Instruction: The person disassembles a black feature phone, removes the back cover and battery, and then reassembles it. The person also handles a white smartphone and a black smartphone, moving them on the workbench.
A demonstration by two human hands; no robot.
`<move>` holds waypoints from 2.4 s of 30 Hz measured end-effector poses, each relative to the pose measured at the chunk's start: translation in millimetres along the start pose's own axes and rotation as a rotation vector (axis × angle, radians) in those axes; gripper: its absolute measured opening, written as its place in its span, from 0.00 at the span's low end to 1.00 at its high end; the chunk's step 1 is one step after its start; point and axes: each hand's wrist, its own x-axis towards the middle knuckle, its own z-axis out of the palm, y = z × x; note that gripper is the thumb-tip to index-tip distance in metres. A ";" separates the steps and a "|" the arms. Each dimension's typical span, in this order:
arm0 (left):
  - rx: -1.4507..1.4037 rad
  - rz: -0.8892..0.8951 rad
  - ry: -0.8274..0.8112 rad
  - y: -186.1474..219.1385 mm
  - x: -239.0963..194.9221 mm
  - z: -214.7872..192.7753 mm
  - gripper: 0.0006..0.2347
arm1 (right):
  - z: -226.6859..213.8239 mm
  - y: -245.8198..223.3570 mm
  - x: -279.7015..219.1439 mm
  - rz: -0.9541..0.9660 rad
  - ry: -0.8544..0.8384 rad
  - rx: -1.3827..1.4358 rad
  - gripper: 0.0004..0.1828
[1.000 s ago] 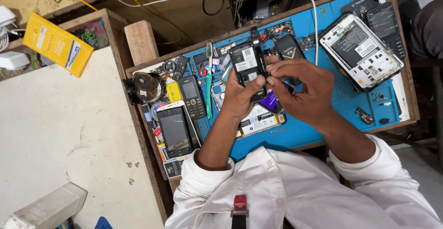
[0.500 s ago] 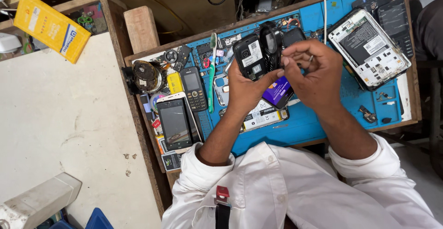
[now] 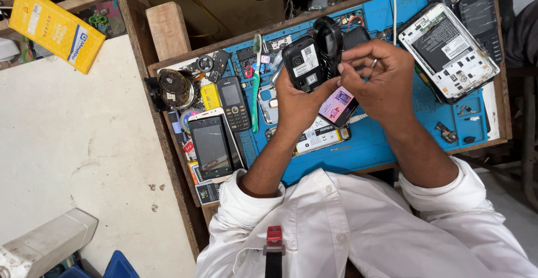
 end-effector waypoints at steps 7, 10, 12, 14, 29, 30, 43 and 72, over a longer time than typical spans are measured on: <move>-0.024 0.032 -0.029 0.6 -0.9 -0.2 0.15 | 0.6 -5.8 -2.5 -0.062 -0.011 -0.060 0.06; -0.029 0.029 -0.046 1.9 -0.7 -1.4 0.14 | 0.5 -7.1 -3.9 -0.078 -0.009 -0.068 0.06; -0.035 0.025 -0.050 2.3 -1.0 -1.8 0.14 | 0.3 -7.6 -4.1 -0.086 -0.020 -0.066 0.06; -0.041 0.025 -0.047 2.2 -1.1 -1.7 0.15 | -0.1 -8.1 -4.4 -0.095 -0.023 -0.082 0.06; -0.005 0.040 -0.053 1.0 -0.9 -2.4 0.14 | 0.6 -11.4 -3.1 -0.108 -0.039 -0.071 0.04; -0.016 0.029 -0.047 1.4 0.0 -2.4 0.14 | 0.7 -12.2 -2.4 -0.104 -0.044 -0.043 0.04; -0.011 0.042 -0.021 -1.0 -1.6 -1.8 0.15 | -0.4 -8.7 -2.2 -0.112 -0.048 -0.052 0.03; 0.094 0.156 0.108 15.4 2.1 1.2 0.23 | 9.4 -11.9 -2.9 -0.202 -0.016 -0.086 0.08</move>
